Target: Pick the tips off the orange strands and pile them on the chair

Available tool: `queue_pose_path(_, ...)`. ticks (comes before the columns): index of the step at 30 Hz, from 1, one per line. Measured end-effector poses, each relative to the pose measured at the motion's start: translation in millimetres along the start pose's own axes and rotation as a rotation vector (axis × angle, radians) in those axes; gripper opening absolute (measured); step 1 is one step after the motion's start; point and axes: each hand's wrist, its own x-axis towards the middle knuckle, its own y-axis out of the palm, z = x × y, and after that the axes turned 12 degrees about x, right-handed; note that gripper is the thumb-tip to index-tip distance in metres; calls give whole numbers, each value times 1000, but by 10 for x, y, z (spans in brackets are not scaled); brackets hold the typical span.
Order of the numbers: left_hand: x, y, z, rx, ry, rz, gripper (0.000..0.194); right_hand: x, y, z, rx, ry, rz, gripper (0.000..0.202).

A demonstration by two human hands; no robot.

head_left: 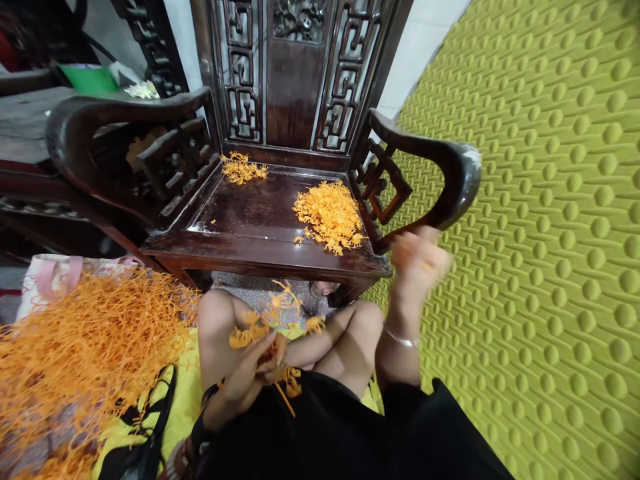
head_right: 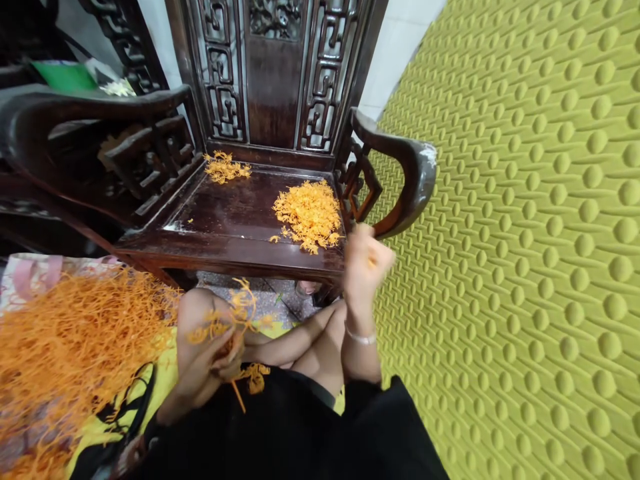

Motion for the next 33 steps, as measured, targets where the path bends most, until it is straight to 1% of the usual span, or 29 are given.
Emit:
queue_pose_path(1,21,12,-16,17,38,-45,47,104,151,-153,-58,-12,17,57)
queue_pose_path(3,74,40,-56,50,102,-130,45,314,428,-474,-261,-9,71,52)
queue_pose_path(5,123,55,-95,69,141,-204,42,509,609,-770,-529,19,148,43)
queue_pose_path(6,141,54,-110,76,150,-229,40,594,660,-895,-633,37,177,37)
queue_pose_path(8,162,35,-131,89,160,-252,38,721,704,-1080,-747,73,239,29)
queue_pose_path(10,170,2,-137,111,177,-257,36,770,704,-1169,-759,87,285,24)
queue_pose_path(11,172,-16,-136,125,187,-260,35,757,696,-1175,-738,72,282,21)
queue_pose_path(12,176,-34,-133,138,198,-267,34,715,686,-1157,-706,36,256,21)
queue_pose_path(14,191,-62,-125,152,215,-287,33,531,661,-1054,-569,-77,130,26)
queue_pose_path(15,203,-70,-121,148,225,-300,32,387,649,-976,-452,-132,60,29)
queue_pose_path(16,216,-74,-117,140,237,-313,32,210,638,-888,-309,-168,21,34)
queue_pose_path(17,231,-72,-114,135,248,-324,32,7,630,-796,-144,-170,29,38)
queue_pose_path(18,247,-66,-113,137,257,-331,33,-213,625,-703,46,-149,110,43)
queue_pose_path(20,278,-43,-112,165,260,-336,35,-652,633,-535,377,0,409,57)
queue_pose_path(21,292,-29,-112,189,252,-331,36,-846,646,-462,483,103,537,63)
queue_pose_path(22,303,-16,-112,213,239,-322,38,-1009,665,-397,545,199,606,62)
queue_pose_path(23,312,-7,-111,235,227,-312,40,-1134,689,-340,570,290,640,57)
queue_pose_path(25,316,1,-109,269,208,-300,42,-1273,738,-250,544,433,633,35)
queue_pose_path(26,312,0,-106,288,201,-295,42,-1296,760,-217,528,497,620,30)
queue_pose_path(27,304,-2,-102,309,197,-294,42,-1298,779,-192,533,563,616,30)
queue_pose_path(29,283,-4,-84,341,207,-290,42,-1271,811,-155,642,692,578,33)
queue_pose_path(31,264,9,-53,332,223,-283,43,-1235,835,-123,836,796,466,35)
queue_pose_path(33,255,38,-13,267,227,-284,44,-1203,849,-83,1019,848,340,39)
